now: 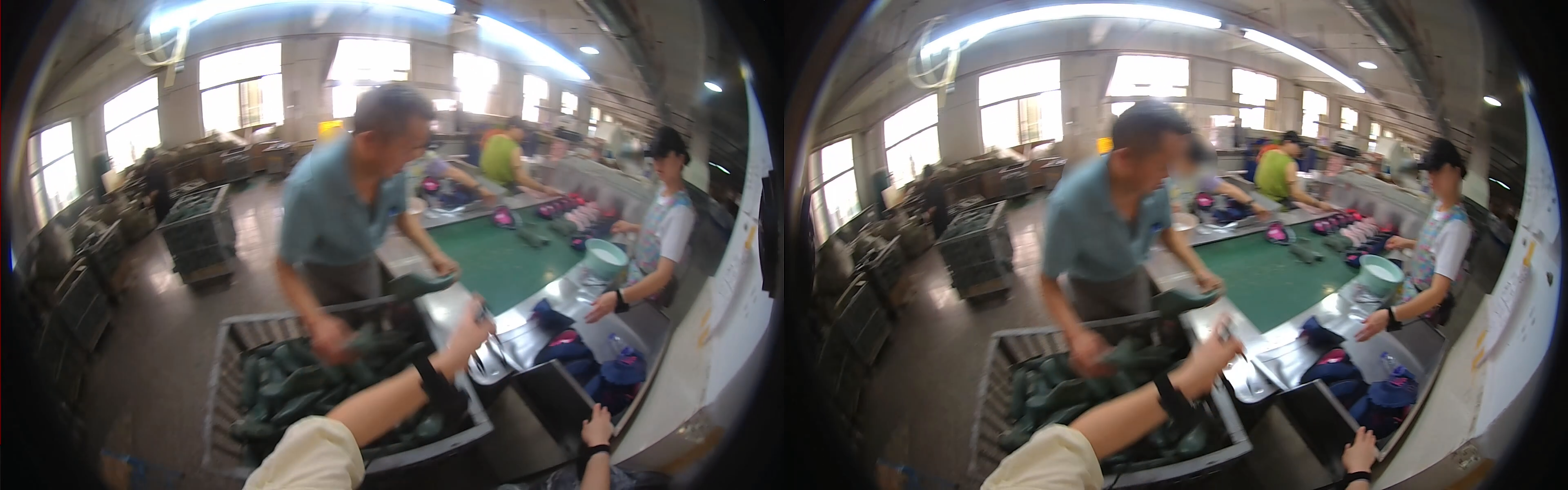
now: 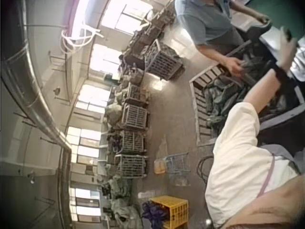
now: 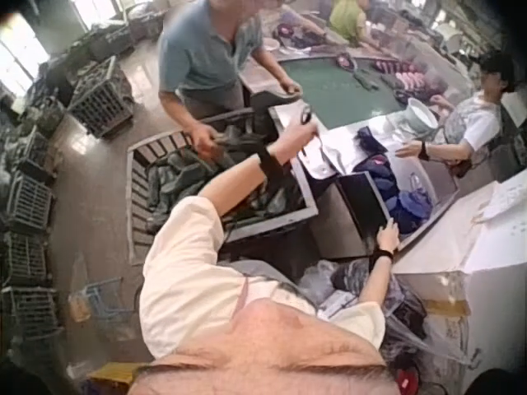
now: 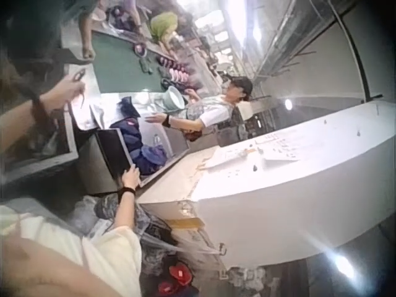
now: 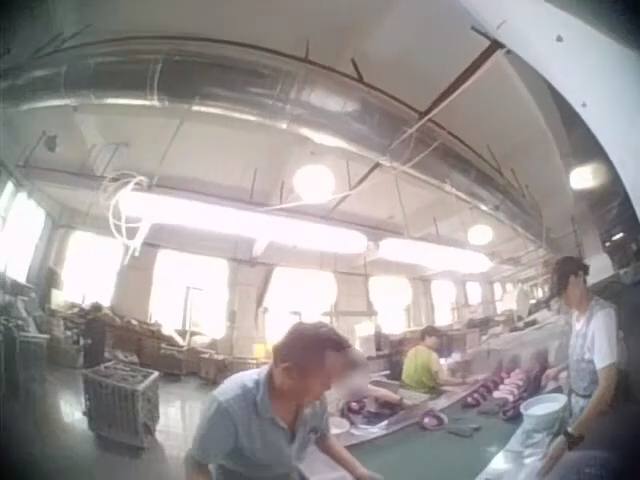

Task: The recorder moves finished shoe uppers from a table to a yellow basket, then moves shoe lasts (molds) between bins and workstations in a shoe factory.

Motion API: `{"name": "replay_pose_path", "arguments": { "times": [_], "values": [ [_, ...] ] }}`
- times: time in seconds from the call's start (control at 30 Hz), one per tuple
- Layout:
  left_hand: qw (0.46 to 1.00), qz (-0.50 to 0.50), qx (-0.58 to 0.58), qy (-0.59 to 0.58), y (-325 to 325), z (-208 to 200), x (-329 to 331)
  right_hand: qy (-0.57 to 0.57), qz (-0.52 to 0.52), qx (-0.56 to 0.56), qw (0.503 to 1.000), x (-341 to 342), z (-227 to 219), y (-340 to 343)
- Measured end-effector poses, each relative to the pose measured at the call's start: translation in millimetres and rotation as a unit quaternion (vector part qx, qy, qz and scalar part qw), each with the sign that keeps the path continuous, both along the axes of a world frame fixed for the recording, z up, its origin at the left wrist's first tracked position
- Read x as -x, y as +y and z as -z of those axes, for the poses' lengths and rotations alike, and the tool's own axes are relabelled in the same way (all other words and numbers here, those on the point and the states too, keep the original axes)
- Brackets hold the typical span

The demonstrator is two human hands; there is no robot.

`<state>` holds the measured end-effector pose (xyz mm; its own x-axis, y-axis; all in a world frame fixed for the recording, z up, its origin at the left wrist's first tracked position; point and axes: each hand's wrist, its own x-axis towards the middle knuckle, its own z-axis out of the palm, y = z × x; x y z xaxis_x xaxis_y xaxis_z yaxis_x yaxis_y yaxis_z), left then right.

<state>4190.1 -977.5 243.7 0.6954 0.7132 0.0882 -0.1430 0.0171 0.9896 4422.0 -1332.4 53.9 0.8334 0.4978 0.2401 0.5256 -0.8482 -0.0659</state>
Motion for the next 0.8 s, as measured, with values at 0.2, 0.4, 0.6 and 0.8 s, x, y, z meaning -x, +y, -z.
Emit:
{"name": "replay_pose_path", "arguments": {
  "times": [0.2,0.4,0.6,0.8],
  "values": [
    [0.963,-0.250,0.009,-0.103,101.7,-67.1,291.7,0.103,-0.071,-0.042,0.991,48.1,-26.3,36.2],
    [0.943,-0.322,-0.041,-0.080,92.3,-37.3,485.1,0.174,-0.356,-0.059,0.916,227.7,-94.2,162.0],
    [0.917,-0.391,-0.067,-0.028,66.6,14.1,733.9,0.165,-0.542,-0.020,0.824,501.1,-124.0,326.6],
    [0.935,-0.267,0.105,0.209,0.5,76.4,883.8,0.635,-0.552,0.119,0.527,851.5,-63.9,411.9]
  ]
}}
